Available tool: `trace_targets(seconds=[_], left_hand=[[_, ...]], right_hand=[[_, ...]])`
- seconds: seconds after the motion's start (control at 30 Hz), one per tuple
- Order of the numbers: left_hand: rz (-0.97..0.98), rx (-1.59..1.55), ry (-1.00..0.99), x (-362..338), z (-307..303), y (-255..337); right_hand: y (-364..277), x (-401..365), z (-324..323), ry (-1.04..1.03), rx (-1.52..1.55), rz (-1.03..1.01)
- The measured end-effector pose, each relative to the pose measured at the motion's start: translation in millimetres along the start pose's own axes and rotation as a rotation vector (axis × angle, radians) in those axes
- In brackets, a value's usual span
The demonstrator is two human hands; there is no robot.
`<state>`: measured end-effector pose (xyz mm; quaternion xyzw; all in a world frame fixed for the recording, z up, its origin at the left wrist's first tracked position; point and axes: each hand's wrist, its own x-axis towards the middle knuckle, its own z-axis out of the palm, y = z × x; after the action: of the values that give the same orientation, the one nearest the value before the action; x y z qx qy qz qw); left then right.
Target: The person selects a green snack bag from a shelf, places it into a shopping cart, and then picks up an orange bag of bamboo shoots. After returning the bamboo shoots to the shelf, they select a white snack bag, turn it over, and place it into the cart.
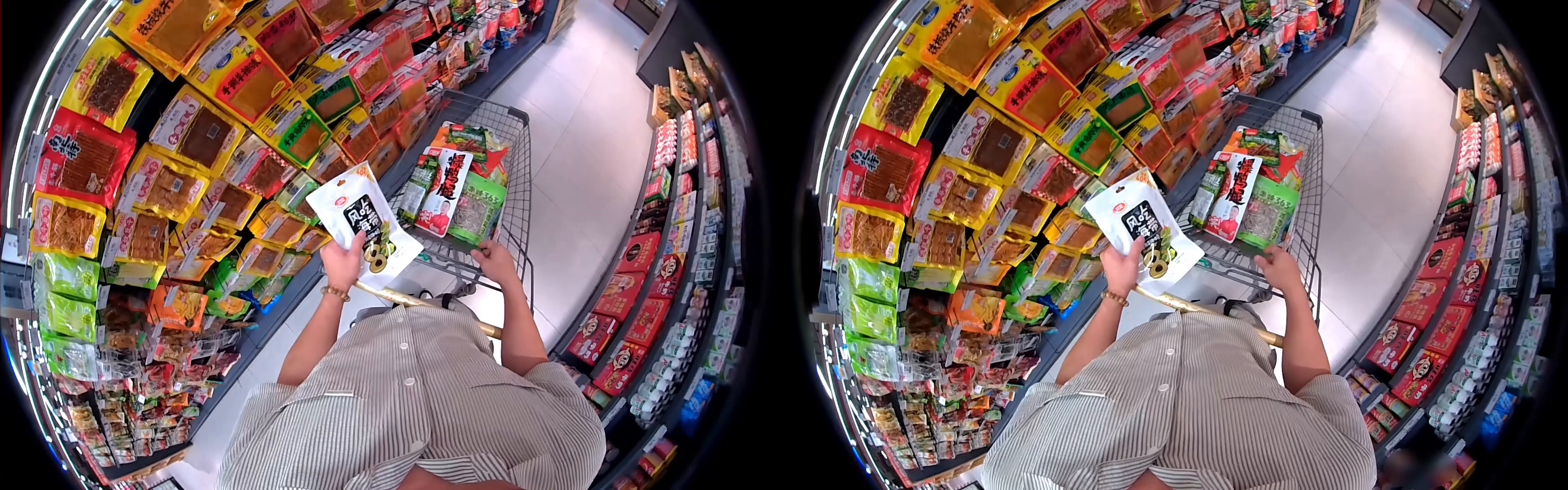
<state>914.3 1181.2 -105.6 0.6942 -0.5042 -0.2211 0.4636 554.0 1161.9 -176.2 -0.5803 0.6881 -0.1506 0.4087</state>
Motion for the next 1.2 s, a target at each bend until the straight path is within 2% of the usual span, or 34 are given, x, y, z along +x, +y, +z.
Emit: trace_targets(seconds=[0.13, 0.47, 0.53, 1.2], left_hand=[[-0.121, 0.042, -0.065, 1, -3, 9], [-0.073, 0.1, -0.081, 11, -1, 5], [-0.023, 0.05, -0.021, 11, 2, 4], [-0.029, 0.046, -0.043, 15, 3, 10]], right_hand=[[1, 1, 1, -0.012, 0.026, 0.011], [-9, 2, -4, -0.004, -0.01, -0.001], [-9, 2, -3, 0.01, -0.013, -0.005], [-13, 6, -2, 0.017, -0.056, -0.001]])
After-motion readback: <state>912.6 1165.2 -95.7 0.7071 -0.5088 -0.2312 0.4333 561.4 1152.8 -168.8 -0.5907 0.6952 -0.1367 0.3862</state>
